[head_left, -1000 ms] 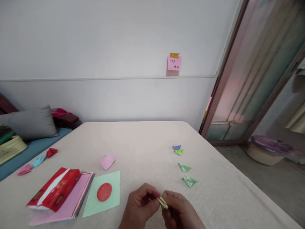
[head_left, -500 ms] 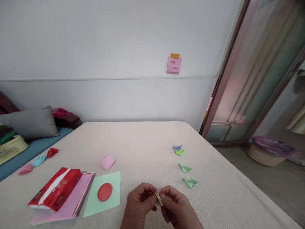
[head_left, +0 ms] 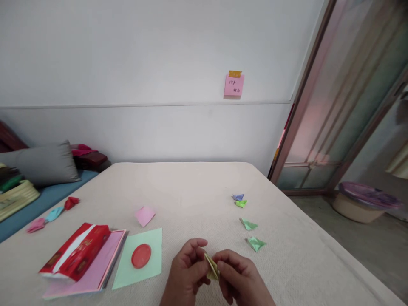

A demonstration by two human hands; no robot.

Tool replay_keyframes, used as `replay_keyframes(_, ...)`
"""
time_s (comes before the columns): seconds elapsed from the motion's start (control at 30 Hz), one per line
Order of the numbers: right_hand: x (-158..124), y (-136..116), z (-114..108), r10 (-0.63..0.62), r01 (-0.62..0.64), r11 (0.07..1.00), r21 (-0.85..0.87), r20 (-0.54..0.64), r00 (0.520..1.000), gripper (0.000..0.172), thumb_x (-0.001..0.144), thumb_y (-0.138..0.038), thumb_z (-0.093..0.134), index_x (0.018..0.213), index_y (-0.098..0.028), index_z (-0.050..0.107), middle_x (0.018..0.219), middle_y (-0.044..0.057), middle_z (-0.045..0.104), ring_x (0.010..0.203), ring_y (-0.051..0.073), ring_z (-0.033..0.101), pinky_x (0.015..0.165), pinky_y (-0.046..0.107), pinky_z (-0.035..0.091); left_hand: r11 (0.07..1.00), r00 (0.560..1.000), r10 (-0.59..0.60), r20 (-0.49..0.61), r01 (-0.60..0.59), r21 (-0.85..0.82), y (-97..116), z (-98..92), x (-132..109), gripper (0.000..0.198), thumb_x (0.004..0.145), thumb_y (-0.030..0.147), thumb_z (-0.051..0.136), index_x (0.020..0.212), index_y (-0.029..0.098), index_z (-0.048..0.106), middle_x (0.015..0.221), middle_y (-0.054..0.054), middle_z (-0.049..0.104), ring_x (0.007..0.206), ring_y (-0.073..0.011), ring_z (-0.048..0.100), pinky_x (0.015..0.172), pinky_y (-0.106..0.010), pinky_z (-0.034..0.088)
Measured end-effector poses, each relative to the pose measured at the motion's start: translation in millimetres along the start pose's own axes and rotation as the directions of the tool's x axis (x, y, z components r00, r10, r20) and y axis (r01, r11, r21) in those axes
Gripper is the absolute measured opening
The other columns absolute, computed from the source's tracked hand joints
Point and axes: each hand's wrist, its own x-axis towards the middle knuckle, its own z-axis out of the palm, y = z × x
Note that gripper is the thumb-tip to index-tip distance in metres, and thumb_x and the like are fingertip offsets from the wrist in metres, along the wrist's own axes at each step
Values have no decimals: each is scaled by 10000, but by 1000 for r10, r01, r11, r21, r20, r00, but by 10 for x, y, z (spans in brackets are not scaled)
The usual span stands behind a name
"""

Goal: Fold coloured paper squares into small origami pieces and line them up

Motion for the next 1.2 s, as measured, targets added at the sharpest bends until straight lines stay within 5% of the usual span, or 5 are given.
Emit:
replay_keyframes(0.13,-46,-78,13,-17,18,996,-85,18,1000,134,668,-215,629,775,-145,672,558,-5,628,382,71,464,359,177,318,1000,1000,-13,27,14,-16,25,17,0,333,629,127,707,943,192,614,639,62,568,510,-76,509,459,-203,340)
replay_keyframes(0.33,-82,-43,66,-161,85,918,-387,-169,972,191,708,-338,618,708,-156,676,463,-20,560,397,98,472,364,186,330,998,996,-53,66,54,-22,-22,15,2,271,672,170,681,935,177,614,640,56,559,508,-80,517,445,-202,361)
replay_keyframes(0.83,-89,-50,59,-186,80,928,-363,-266,946,91,695,-282,619,694,-192,603,454,-79,444,378,81,383,349,193,281,986,986,20,167,-47,163,-26,15,2,214,659,191,704,870,196,673,625,25,604,536,-104,508,501,-225,384)
replay_keyframes(1.0,-62,-57,-20,-225,122,897,-424,-201,953,140,677,-229,612,626,-217,482,503,-88,360,462,93,333,373,189,248,796,969,178,170,-244,555,6,22,-29,119,615,71,632,631,181,673,649,15,546,581,-120,495,493,-215,343)
replay_keyframes(1.2,-127,-129,-33,-452,265,682,-682,-107,885,105,759,-201,561,655,-214,569,537,-52,438,471,119,415,445,232,321,635,911,373,176,-390,667,8,47,-35,134,702,73,583,657,186,640,694,-12,560,608,-144,542,494,-210,401)
